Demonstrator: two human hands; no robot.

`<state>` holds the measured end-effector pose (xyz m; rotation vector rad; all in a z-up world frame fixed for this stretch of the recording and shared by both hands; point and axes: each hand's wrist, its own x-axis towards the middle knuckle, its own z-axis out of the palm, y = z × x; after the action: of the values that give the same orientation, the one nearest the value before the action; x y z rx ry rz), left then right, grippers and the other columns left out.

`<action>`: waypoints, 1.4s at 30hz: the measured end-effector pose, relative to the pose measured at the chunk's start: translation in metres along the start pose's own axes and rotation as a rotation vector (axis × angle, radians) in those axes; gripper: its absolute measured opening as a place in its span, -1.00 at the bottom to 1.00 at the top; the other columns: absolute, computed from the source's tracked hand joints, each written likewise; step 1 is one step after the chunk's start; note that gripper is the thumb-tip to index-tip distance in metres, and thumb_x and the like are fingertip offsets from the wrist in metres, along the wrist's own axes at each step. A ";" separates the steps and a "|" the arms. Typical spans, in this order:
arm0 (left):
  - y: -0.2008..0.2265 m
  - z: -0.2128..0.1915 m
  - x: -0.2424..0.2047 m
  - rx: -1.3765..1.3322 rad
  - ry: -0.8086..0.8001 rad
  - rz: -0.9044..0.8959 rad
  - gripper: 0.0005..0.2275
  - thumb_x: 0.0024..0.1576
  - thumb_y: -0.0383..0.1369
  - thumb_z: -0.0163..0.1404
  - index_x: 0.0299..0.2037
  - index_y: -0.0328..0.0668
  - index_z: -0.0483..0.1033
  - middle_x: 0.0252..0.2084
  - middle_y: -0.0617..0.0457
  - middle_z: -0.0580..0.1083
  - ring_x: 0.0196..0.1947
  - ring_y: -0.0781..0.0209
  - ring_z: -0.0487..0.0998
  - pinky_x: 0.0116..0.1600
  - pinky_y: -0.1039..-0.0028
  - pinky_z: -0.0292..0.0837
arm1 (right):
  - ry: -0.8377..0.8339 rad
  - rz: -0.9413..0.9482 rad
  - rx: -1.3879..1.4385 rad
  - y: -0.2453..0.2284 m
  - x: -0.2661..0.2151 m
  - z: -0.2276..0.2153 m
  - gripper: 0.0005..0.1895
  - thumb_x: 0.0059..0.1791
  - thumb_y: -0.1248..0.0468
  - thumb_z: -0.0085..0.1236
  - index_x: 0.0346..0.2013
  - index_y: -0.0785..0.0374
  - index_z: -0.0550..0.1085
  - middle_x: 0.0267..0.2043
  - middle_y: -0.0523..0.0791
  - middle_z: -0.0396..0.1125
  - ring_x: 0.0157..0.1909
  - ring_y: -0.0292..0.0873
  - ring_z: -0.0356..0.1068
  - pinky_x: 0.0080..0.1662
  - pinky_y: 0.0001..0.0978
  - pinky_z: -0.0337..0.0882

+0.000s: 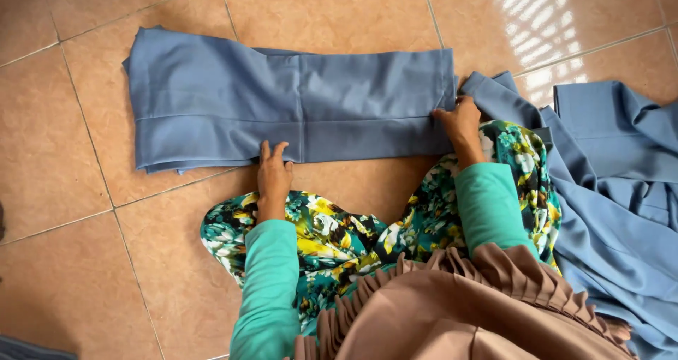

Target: Folding blue trousers and stacking them neatly on the floor.

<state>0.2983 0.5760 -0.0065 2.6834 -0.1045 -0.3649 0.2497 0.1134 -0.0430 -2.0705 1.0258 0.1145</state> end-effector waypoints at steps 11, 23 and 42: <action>0.004 0.002 -0.003 0.057 -0.002 -0.023 -0.47 0.18 -0.25 0.10 0.39 0.16 0.28 0.54 -0.22 -0.01 0.43 -0.22 0.23 0.32 0.02 0.35 | 0.030 -0.572 0.401 -0.065 -0.051 -0.039 -0.62 0.06 0.38 0.35 0.03 0.43 0.33 -0.26 0.35 0.33 -0.18 0.26 0.41 -0.28 0.04 0.39; -0.021 0.048 0.023 0.396 0.474 0.212 -0.76 0.28 -0.19 -0.02 0.13 0.39 0.55 0.24 0.03 0.40 0.01 0.01 0.53 -0.14 0.29 0.54 | -0.067 -0.006 0.371 -0.009 0.024 -0.062 0.04 -0.15 0.43 0.49 0.50 0.17 0.07 0.23 0.37 0.05 -0.04 0.35 0.37 -0.35 0.20 0.57; 0.006 -0.015 0.002 -0.215 0.770 0.242 -0.66 0.30 -0.67 -0.13 0.11 -0.06 0.60 0.43 -0.14 0.22 0.37 -0.29 0.33 0.33 0.08 0.45 | 0.012 -0.276 -0.047 -0.058 -0.056 -0.101 -0.13 -0.25 0.52 -0.03 0.39 0.03 0.40 -0.41 -0.19 0.33 -0.33 -0.17 0.33 -0.23 -0.19 0.51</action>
<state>0.3044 0.5762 0.0088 2.3753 -0.1422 0.6880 0.2272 0.0984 0.0838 -2.2355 0.7406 -0.0149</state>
